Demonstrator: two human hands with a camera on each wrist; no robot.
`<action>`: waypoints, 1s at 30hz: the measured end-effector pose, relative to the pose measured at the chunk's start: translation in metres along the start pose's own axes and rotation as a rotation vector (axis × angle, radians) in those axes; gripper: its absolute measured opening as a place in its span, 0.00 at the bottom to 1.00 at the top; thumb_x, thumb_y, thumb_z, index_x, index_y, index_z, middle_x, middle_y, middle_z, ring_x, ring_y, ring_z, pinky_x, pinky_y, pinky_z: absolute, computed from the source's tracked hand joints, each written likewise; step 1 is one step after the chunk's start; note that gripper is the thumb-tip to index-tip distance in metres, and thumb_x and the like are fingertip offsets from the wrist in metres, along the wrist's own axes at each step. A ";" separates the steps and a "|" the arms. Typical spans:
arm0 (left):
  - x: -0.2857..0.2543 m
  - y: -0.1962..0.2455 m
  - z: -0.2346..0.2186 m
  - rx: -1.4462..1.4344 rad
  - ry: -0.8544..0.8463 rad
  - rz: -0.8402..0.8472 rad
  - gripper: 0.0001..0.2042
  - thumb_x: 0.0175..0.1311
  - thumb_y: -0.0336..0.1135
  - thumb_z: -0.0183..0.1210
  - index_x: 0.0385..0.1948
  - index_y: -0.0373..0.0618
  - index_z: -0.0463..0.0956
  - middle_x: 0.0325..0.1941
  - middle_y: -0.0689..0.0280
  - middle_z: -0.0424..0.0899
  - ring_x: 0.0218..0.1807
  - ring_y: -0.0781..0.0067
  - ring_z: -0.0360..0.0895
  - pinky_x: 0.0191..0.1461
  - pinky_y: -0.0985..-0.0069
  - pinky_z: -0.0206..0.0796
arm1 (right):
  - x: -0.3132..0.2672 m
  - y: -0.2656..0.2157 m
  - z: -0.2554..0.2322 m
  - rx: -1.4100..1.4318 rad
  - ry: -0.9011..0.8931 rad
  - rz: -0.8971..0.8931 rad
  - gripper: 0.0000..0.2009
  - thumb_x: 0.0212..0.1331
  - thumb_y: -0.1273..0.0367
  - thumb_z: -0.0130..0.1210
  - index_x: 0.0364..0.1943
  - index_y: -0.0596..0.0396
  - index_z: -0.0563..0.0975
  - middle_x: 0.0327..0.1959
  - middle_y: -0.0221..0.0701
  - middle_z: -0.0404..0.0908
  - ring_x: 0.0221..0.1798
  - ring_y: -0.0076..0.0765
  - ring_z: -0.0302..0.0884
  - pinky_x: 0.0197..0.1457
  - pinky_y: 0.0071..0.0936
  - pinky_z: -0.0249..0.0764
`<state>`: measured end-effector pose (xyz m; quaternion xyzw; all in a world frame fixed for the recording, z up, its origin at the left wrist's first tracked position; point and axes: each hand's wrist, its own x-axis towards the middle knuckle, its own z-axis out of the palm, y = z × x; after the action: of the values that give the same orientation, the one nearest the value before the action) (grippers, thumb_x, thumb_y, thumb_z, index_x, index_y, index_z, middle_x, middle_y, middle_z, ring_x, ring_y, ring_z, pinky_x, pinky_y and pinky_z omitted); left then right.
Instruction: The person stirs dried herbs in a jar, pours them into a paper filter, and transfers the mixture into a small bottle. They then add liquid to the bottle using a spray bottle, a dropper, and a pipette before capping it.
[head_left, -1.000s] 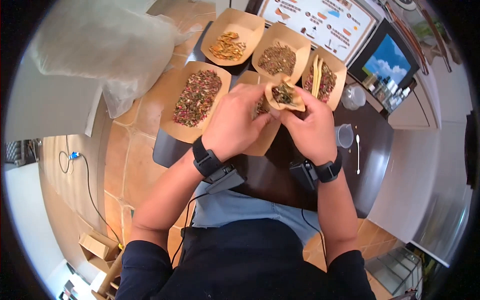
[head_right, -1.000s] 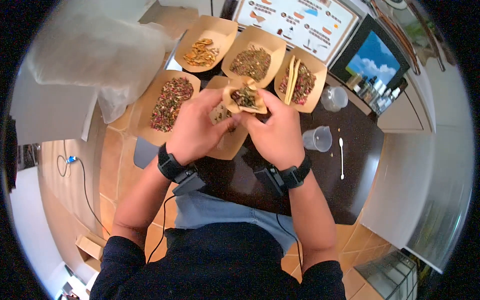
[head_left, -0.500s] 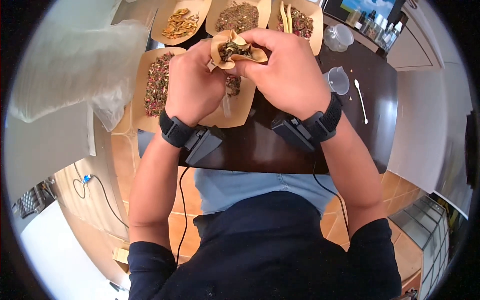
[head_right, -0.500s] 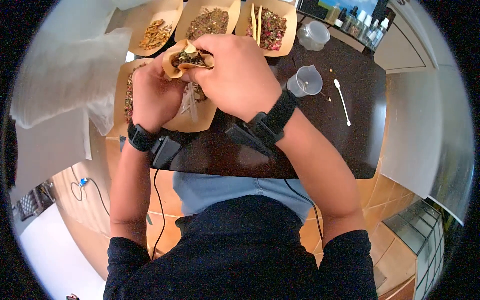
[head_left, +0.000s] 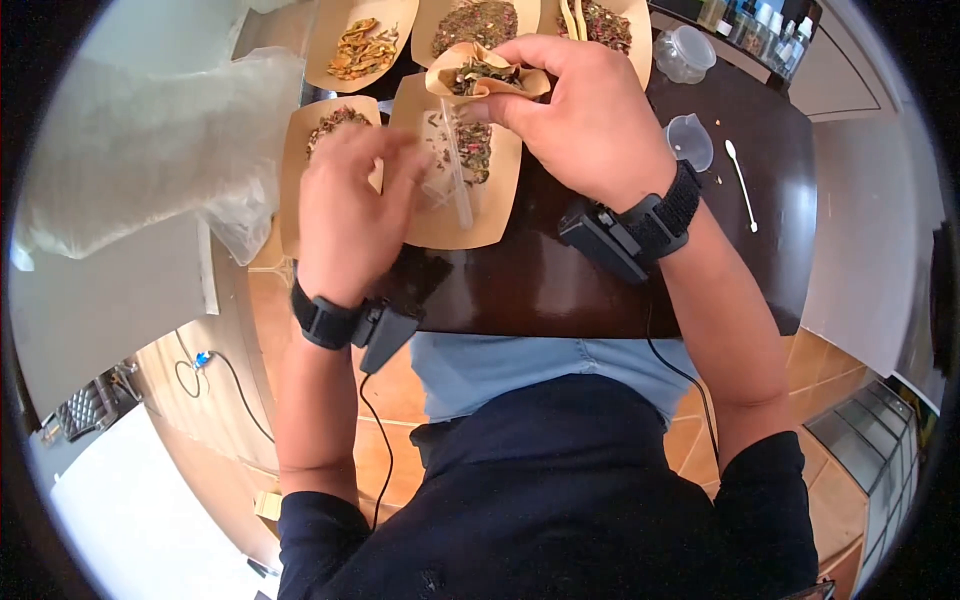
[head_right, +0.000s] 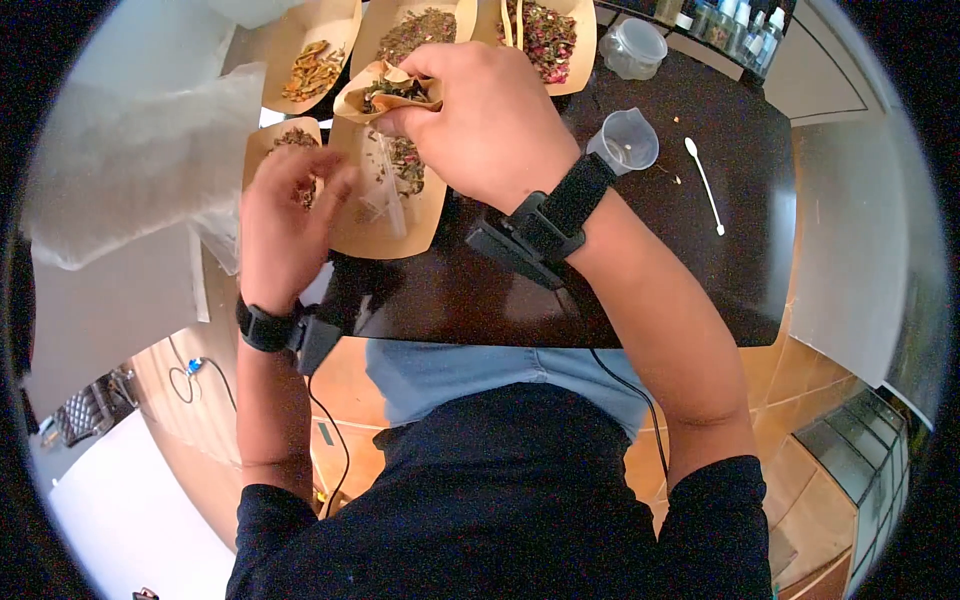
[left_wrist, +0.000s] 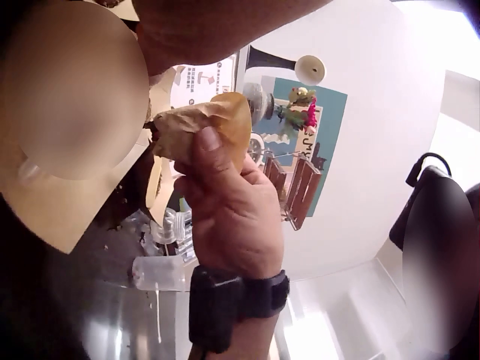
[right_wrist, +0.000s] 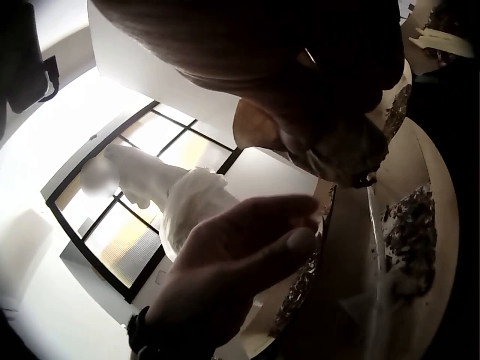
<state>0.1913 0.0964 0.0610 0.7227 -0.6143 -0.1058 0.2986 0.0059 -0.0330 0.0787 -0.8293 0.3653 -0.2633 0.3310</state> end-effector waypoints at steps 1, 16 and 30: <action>-0.004 0.004 -0.001 0.042 -0.056 -0.026 0.11 0.59 0.31 0.69 0.43 0.41 0.85 0.40 0.57 0.84 0.42 0.58 0.81 0.50 0.69 0.73 | 0.000 -0.001 0.001 0.018 -0.006 0.011 0.18 0.56 0.67 0.73 0.49 0.57 0.85 0.34 0.38 0.88 0.31 0.27 0.82 0.40 0.28 0.79; -0.009 0.020 0.005 0.236 -0.274 0.069 0.12 0.52 0.36 0.71 0.38 0.45 0.86 0.37 0.57 0.84 0.46 0.50 0.78 0.54 0.57 0.71 | -0.006 -0.002 0.008 0.155 -0.003 -0.011 0.16 0.54 0.66 0.69 0.46 0.58 0.85 0.36 0.50 0.86 0.40 0.57 0.85 0.44 0.40 0.81; -0.007 0.023 0.029 0.253 -0.297 0.030 0.09 0.53 0.29 0.63 0.36 0.42 0.78 0.31 0.50 0.81 0.38 0.44 0.81 0.44 0.53 0.73 | -0.008 -0.002 0.007 0.199 0.012 -0.017 0.17 0.53 0.67 0.70 0.46 0.59 0.85 0.38 0.50 0.85 0.42 0.58 0.85 0.46 0.41 0.81</action>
<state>0.1559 0.0929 0.0488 0.7216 -0.6708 -0.1288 0.1129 0.0070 -0.0225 0.0741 -0.7938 0.3320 -0.3061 0.4073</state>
